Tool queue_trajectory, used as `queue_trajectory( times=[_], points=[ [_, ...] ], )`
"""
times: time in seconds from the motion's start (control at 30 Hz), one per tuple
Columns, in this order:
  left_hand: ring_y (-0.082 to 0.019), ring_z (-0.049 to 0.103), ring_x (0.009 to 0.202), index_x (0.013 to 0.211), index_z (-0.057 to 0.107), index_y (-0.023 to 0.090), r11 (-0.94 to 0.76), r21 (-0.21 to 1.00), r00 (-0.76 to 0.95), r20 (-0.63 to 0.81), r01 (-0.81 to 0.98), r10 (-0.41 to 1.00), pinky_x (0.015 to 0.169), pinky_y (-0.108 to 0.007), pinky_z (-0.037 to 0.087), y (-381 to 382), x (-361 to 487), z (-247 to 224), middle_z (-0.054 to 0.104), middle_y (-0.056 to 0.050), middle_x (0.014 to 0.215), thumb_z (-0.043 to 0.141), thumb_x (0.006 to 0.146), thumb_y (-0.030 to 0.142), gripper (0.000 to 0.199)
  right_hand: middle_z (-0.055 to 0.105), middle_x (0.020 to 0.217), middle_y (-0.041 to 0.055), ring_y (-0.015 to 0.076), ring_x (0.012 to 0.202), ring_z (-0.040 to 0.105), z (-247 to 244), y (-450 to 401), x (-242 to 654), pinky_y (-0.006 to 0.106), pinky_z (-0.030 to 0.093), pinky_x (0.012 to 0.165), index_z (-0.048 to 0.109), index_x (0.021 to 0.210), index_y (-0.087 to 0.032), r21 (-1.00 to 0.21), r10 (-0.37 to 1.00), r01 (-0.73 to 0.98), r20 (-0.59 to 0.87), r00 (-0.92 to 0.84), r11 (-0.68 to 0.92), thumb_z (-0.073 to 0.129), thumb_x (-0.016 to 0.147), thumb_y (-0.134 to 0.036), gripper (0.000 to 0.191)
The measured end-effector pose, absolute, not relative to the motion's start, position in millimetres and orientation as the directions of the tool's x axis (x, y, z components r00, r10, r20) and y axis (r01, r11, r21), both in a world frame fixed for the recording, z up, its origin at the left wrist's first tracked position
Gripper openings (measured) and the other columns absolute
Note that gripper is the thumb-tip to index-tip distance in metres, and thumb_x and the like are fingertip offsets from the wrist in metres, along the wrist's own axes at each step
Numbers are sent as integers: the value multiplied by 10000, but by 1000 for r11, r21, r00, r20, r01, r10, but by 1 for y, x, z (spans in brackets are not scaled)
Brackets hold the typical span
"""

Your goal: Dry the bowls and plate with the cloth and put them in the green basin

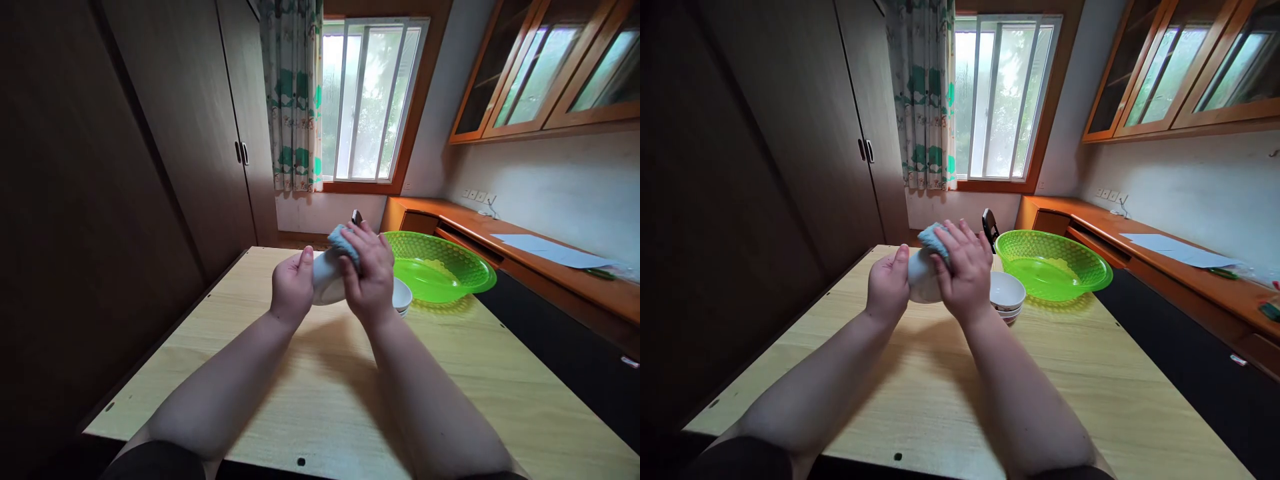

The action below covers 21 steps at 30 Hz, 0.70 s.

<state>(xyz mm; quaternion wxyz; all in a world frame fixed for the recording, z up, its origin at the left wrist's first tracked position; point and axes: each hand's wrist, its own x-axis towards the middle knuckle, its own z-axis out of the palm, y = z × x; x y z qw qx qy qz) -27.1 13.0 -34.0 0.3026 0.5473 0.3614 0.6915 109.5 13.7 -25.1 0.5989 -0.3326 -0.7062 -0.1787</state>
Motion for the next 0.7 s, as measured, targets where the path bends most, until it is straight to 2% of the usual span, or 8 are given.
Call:
queue_trajectory(
  times=[0.1,0.2,0.27,0.4,0.47,0.57,0.7],
  points=[
    [-117,324,508,517,431,193,-601,797,-273,592,58,758,490,-274,264,5,-27,-31,364,20,514,470,877,560,515,588,1312,71,224,1242,526,-28,28,120,490,401,1039,523,1327,-266,-346,299,506,938,174,790,380,977,-324,383],
    [-119,323,515,521,393,197,-614,782,-302,614,105,729,495,-276,259,5,-27,-32,357,20,518,452,889,554,516,588,1309,84,212,1201,557,-31,34,120,464,455,987,497,1350,-252,-431,331,428,898,289,795,329,991,-302,399],
    [-123,361,528,540,438,193,-602,788,-291,611,129,736,506,-270,282,7,-27,-34,409,13,531,438,901,534,497,567,1340,86,221,1251,519,-31,27,113,468,418,1029,502,1349,-246,-370,291,509,929,230,777,372,975,-291,398],
    [-128,397,548,573,526,183,-619,766,-243,642,174,727,523,-261,311,9,-28,-36,472,10,551,482,889,473,430,559,1364,38,244,1342,425,-27,4,100,491,245,1139,543,1318,-285,-35,193,691,969,-152,722,483,921,-297,401],
    [-128,402,557,581,534,183,-638,754,-221,656,157,721,532,-259,322,8,-29,-36,481,10,565,496,881,465,413,566,1358,16,239,1345,421,-25,-2,98,481,203,1156,551,1311,-307,38,193,719,952,-237,694,485,917,-311,400],
    [-123,377,540,562,497,185,-635,763,-238,644,122,727,523,-267,308,5,-27,-35,443,11,556,456,897,503,464,557,1366,24,241,1345,421,-25,2,105,484,230,1145,541,1322,-299,-20,190,716,969,-159,698,458,925,-329,406],
    [-117,318,515,524,414,196,-633,773,-344,603,31,720,489,-277,254,7,-24,-38,352,21,522,474,875,564,513,535,1377,64,248,1313,455,-28,19,115,498,329,1090,515,1340,-270,-239,217,572,970,108,785,406,954,-330,405]
  ],
)
